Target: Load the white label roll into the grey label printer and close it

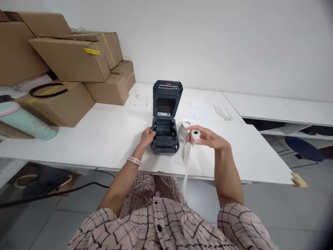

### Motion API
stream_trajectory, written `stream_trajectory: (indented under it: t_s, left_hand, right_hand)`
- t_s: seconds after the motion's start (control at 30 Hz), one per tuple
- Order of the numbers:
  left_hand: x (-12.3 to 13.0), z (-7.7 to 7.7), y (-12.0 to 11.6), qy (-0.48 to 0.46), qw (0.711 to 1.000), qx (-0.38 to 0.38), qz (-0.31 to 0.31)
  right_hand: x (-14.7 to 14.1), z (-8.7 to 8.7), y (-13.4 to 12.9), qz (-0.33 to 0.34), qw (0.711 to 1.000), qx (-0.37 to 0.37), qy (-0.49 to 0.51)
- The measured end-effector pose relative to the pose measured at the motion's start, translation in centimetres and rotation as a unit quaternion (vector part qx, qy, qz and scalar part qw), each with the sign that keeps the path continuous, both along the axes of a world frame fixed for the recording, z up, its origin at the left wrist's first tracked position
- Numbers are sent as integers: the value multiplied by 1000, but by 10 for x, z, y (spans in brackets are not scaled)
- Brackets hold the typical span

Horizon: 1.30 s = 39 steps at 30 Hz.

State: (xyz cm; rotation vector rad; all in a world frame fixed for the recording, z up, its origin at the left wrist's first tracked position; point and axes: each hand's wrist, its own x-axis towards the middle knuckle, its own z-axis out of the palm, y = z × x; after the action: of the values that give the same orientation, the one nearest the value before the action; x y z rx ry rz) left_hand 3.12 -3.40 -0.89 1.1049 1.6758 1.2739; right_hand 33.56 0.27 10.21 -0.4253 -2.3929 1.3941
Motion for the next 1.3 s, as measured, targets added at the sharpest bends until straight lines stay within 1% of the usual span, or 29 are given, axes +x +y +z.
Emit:
stream_trajectory:
  t_s: [0.03, 0.07, 0.1, 0.13, 0.17, 0.23, 0.27, 0.3, 0.33, 0.4, 0.5, 0.6, 0.67, 0.77, 0.83, 0.97, 1.13, 1.3]
  left_hand:
    - [0, 0, 0, -10, 1000, 2, 6]
    - [0, -1, 1, -18, 1000, 3, 12]
    - [0, -1, 1, -24, 1000, 5, 15]
    - [0, -2, 1, -29, 999, 7, 17]
    - [0, -2, 1, -32, 999, 8, 17]
    - [-1, -3, 1, -36, 999, 6, 12]
    - [-1, -4, 1, -35, 999, 4, 11]
    - [-1, -4, 1, -33, 999, 3, 12]
    - [-2, -5, 1, -30, 999, 2, 14]
    - [-3, -6, 2, -25, 1000, 0, 18]
    - [-2, -7, 1, -27, 999, -4, 21]
    - [0, -7, -1, -40, 999, -15, 34]
    - [3, -5, -2, -73, 996, -15, 40]
    - [6, -3, -3, -167, 986, -17, 9]
    - [7, -1, -2, -208, 978, -22, -8]
    - [10, 3, -2, -206, 978, -18, -1]
    - [12, 11, -5, -202, 979, -27, 4]
    - [13, 17, -9, -195, 980, -29, 5]
  right_hand:
    - [-20, 13, 5, 10, 998, 42, -36]
    - [-42, 22, 11, 9, 992, 92, -81]
    - [-65, 26, 17, -2, 981, 140, -133]
    - [-87, 25, 24, -12, 965, 177, -194]
    - [-109, 19, 31, -16, 944, 208, -256]
    - [-142, 2, 44, -18, 901, 251, -354]
    - [-152, -8, 49, -18, 886, 263, -382]
    - [-159, -17, 53, -16, 877, 271, -397]
    - [-162, -24, 55, -14, 873, 274, -402]
    - [-159, -31, 54, -10, 875, 273, -400]
    - [-142, -32, 35, -34, 885, 296, -356]
    - [-121, -33, -4, -72, 899, 338, -269]
    - [-109, -38, -35, -95, 904, 348, -231]
    - [-99, -52, -73, -150, 902, 346, -210]
    - [-99, -60, -89, -181, 899, 344, -204]
    - [-109, -68, -102, -218, 891, 342, -206]
    - [-122, -66, -112, -246, 875, 346, -233]
    - [-129, -62, -116, -249, 867, 355, -245]
